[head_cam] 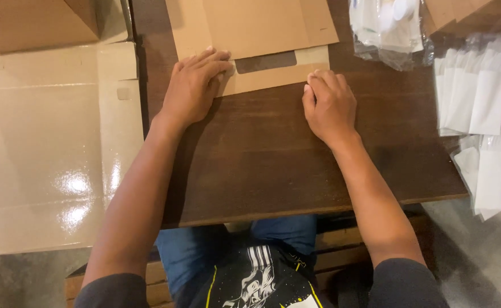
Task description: The person assembles flat cardboard boxes by folding side flaps and tucking tabs into slots. They handle multiple boxes one at a time, aligning edges and pressing flaps to form the box shape. The process is repeated for several units on a wooden table.
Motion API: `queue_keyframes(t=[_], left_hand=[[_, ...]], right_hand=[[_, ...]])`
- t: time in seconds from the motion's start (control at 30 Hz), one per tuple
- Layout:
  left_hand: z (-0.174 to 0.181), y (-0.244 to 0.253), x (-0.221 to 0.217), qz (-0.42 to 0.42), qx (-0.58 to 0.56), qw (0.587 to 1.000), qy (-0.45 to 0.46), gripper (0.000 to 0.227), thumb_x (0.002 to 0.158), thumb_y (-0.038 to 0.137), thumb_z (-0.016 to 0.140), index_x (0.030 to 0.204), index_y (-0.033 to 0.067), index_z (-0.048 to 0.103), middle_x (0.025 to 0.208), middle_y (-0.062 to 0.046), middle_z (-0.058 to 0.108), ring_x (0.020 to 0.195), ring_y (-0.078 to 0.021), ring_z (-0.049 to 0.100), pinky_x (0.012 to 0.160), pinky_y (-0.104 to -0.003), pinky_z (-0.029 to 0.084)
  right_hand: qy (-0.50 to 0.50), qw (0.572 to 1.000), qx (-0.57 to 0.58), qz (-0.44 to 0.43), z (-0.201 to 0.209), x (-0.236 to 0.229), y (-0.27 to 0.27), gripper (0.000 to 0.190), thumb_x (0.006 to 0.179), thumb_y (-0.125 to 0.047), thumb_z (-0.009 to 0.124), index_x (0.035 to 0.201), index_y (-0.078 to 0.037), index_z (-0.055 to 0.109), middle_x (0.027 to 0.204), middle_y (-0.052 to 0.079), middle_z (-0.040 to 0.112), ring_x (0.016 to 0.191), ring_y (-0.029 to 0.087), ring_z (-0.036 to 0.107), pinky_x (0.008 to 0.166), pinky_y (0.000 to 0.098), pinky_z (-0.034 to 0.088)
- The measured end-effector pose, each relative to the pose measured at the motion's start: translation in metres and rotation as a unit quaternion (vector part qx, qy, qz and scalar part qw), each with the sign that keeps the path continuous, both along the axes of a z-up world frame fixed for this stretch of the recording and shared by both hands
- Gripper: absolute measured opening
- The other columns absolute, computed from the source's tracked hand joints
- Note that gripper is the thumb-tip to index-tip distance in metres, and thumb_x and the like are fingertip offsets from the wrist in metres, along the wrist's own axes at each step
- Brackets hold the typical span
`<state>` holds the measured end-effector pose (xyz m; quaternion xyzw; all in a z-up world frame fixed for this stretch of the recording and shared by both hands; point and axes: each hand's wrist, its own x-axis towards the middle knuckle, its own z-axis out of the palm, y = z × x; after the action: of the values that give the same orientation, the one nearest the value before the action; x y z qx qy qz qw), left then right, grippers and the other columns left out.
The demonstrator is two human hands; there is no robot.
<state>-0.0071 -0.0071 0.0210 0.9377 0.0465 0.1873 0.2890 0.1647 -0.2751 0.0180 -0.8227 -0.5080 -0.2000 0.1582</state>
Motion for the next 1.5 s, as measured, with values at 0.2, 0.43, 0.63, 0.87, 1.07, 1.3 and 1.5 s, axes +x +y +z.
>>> queue_keyframes(t=[0.2, 0.43, 0.63, 0.87, 1.07, 1.3, 1.5], left_hand=[[-0.003, 0.001, 0.0, 0.016, 0.023, 0.999, -0.018, 0.025, 0.107, 0.011, 0.05, 0.13, 0.0081, 0.062, 0.147, -0.01, 0.058, 0.142, -0.0369, 0.048, 0.091, -0.052, 0.038], [-0.002, 0.001, -0.001, 0.04, 0.012, 0.999, -0.009, 0.026, 0.104, 0.01, 0.054, 0.129, 0.0123, 0.06, 0.143, -0.005, 0.059, 0.143, -0.0345, 0.046, 0.107, -0.057, 0.02], [-0.007, 0.005, 0.0, 0.054, 0.029, 0.998, -0.014, 0.028, 0.102, 0.011, 0.061, 0.131, 0.0125, 0.062, 0.145, -0.005, 0.059, 0.142, -0.0304, 0.046, 0.107, -0.053, 0.025], [-0.003, 0.005, 0.002, 0.055, 0.02, 0.998, -0.031, 0.026, 0.102, 0.009, 0.063, 0.128, 0.0119, 0.065, 0.142, -0.004, 0.062, 0.141, -0.0298, 0.048, 0.104, -0.049, 0.029], [-0.008, 0.009, 0.004, 0.055, 0.01, 0.998, -0.02, 0.033, 0.098, 0.007, 0.063, 0.13, 0.0145, 0.066, 0.143, -0.003, 0.062, 0.142, -0.0275, 0.046, 0.105, -0.046, 0.026], [-0.005, 0.007, 0.005, 0.06, 0.012, 0.998, -0.002, 0.028, 0.102, 0.016, 0.061, 0.129, 0.0157, 0.065, 0.143, -0.002, 0.061, 0.142, -0.0274, 0.046, 0.105, -0.047, 0.026], [-0.003, 0.007, 0.004, 0.062, 0.01, 0.998, -0.005, 0.028, 0.101, 0.013, 0.061, 0.129, 0.0179, 0.063, 0.143, 0.0, 0.061, 0.143, -0.0273, 0.047, 0.107, -0.048, 0.027]], right_hand=[[0.019, 1.0, -0.003, 0.002, -0.002, 0.0, 0.001, 0.018, 0.102, -0.006, 0.065, 0.117, 0.001, 0.071, 0.118, 0.012, 0.069, 0.096, 0.035, 0.062, 0.073, 0.0444, 0.056], [0.034, 0.997, -0.014, 0.067, 0.007, -0.019, 0.022, 0.018, 0.1, -0.007, 0.063, 0.114, 0.002, 0.071, 0.116, 0.014, 0.069, 0.1, 0.034, 0.06, 0.082, 0.0441, 0.052], [0.098, 0.981, -0.023, 0.165, 0.014, -0.048, 0.06, 0.022, 0.099, -0.01, 0.067, 0.117, 0.001, 0.071, 0.119, 0.014, 0.066, 0.109, 0.033, 0.059, 0.095, 0.047, 0.049], [0.066, 0.973, 0.002, 0.222, 0.016, -0.079, 0.098, 0.022, 0.097, -0.013, 0.067, 0.113, 0.002, 0.07, 0.115, 0.014, 0.06, 0.097, 0.033, 0.052, 0.09, 0.0469, 0.047], [0.088, 0.972, 0.013, 0.218, 0.006, -0.083, 0.099, 0.027, 0.099, -0.015, 0.064, 0.122, -0.001, 0.07, 0.124, 0.011, 0.061, 0.11, 0.032, 0.055, 0.106, 0.0544, 0.042], [0.078, 0.977, 0.027, 0.198, 0.008, -0.084, 0.097, 0.028, 0.098, -0.013, 0.066, 0.122, -0.001, 0.071, 0.125, 0.012, 0.066, 0.116, 0.032, 0.061, 0.107, 0.0541, 0.047], [0.074, 0.977, 0.035, 0.199, 0.01, -0.074, 0.087, 0.021, 0.097, -0.009, 0.066, 0.115, 0.001, 0.069, 0.12, 0.014, 0.067, 0.11, 0.033, 0.064, 0.101, 0.0498, 0.052]])
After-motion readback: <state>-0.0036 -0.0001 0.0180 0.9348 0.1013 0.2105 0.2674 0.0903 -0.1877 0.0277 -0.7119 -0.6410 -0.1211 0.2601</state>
